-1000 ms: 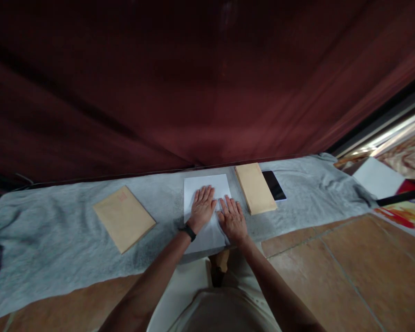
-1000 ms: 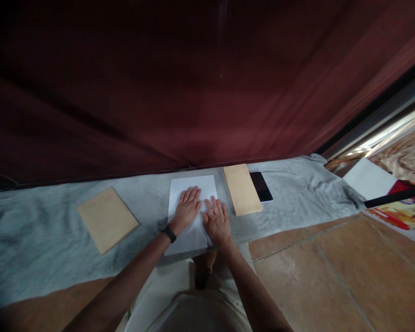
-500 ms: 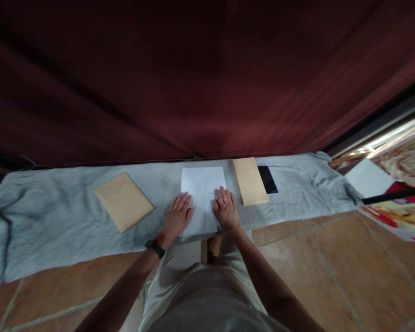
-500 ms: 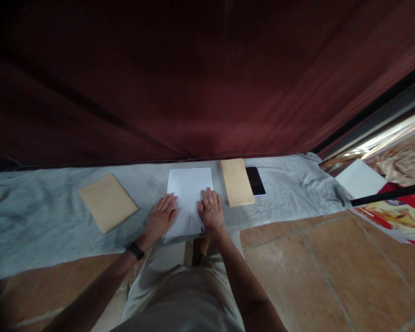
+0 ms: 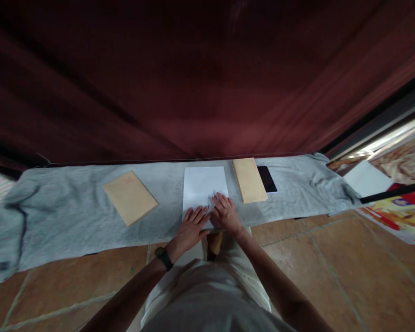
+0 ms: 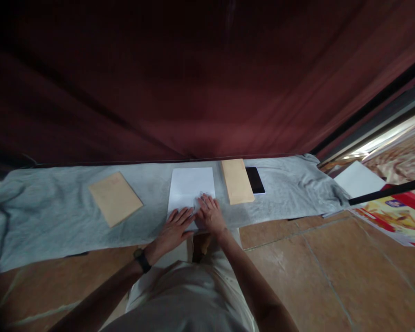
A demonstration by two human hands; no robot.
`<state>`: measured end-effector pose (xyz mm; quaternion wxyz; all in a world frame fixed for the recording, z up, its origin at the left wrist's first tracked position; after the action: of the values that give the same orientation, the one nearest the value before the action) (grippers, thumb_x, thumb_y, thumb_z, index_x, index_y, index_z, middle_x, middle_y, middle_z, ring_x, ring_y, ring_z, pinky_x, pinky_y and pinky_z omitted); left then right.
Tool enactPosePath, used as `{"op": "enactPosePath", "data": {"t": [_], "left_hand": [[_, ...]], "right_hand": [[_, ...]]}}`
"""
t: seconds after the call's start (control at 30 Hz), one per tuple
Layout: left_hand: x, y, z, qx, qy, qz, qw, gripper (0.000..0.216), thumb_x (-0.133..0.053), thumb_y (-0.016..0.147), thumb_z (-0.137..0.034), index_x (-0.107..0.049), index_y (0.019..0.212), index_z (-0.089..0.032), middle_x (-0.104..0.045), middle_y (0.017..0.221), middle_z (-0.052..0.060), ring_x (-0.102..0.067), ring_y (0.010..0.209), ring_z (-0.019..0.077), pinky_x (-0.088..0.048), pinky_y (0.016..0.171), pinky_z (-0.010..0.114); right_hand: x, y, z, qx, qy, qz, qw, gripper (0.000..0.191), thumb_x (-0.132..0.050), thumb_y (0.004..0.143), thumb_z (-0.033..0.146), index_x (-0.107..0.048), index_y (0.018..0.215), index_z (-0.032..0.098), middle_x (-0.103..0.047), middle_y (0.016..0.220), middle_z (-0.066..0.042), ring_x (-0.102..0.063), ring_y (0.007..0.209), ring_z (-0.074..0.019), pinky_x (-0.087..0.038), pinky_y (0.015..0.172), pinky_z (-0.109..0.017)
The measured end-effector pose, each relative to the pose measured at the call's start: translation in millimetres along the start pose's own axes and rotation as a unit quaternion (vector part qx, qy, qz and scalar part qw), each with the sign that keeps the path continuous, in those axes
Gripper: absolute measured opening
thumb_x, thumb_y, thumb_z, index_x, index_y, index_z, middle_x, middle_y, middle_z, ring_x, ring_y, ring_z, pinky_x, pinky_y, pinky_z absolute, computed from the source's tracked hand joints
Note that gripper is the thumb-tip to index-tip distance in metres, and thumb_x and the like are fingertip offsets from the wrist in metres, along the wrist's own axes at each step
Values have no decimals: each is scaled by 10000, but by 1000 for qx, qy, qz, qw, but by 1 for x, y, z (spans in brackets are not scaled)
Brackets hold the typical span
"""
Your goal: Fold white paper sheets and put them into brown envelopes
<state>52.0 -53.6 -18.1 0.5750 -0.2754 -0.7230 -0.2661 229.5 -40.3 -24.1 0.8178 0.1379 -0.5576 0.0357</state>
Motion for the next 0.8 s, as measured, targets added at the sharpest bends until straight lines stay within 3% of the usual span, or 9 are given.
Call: {"op": "enactPosePath", "data": {"t": [0.1,0.17,0.33,0.57,0.67,0.8], "left_hand": [[4,0,-1,3,2,-1,1000,538,-571,975,-415,-492,1495,-298,-410,1618,75,-368,1498,285,-273,1229,545],[7,0,-2,5,3,-5,1000,527,-572,973,-384,-497,1490,-310,-415,1616,67,-380,1490,284,-279,1224,540],[10,1,-5,5,3,-21,1000,521,-580,941,-268,-533,1459,-295,-459,1588,66,-404,1474,269,-291,1225,509],[21,-4,13,37,-25,-29,999,428,-529,947,-171,-632,1351,-270,-601,1464,45,-535,1374,206,-391,1178,408],[28,-14,23,45,-63,-41,996,331,-463,1007,-229,-703,1232,-265,-705,1316,43,-638,1245,201,-476,1096,396],[35,-30,32,41,-149,-50,987,313,-452,1033,-330,-752,1082,-255,-777,1110,45,-728,1034,184,-564,943,336]], "right_hand": [[3,-32,6,74,6,24,997,507,-499,1032,322,-446,1532,255,-428,1606,-82,-374,1498,-261,-308,1224,-516],[6,-47,5,92,6,28,995,557,-523,1020,330,-407,1556,232,-417,1611,-94,-368,1501,-265,-309,1228,-514],[13,-54,-1,122,16,49,991,646,-613,959,283,-394,1563,212,-411,1610,-121,-375,1498,-270,-329,1223,-507],[19,-47,-18,115,91,26,989,518,-604,927,147,-565,1438,220,-567,1493,-114,-523,1393,-233,-419,1177,-484],[25,-47,-28,95,131,9,987,430,-569,939,129,-653,1342,252,-655,1394,-85,-601,1311,-219,-451,1154,-487],[35,-51,-33,52,207,-1,977,288,-541,996,234,-728,1212,273,-750,1223,-58,-700,1144,-197,-550,1039,-414]]}}
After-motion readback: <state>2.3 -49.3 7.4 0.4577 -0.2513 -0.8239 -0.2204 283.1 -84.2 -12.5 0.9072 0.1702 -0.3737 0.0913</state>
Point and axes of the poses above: each hand's wrist, its own y-axis towards the middle knuckle, its own x-axis out of the back of the hand, z = x × y, the point moved 4 cm from there along y, towards the middle knuckle
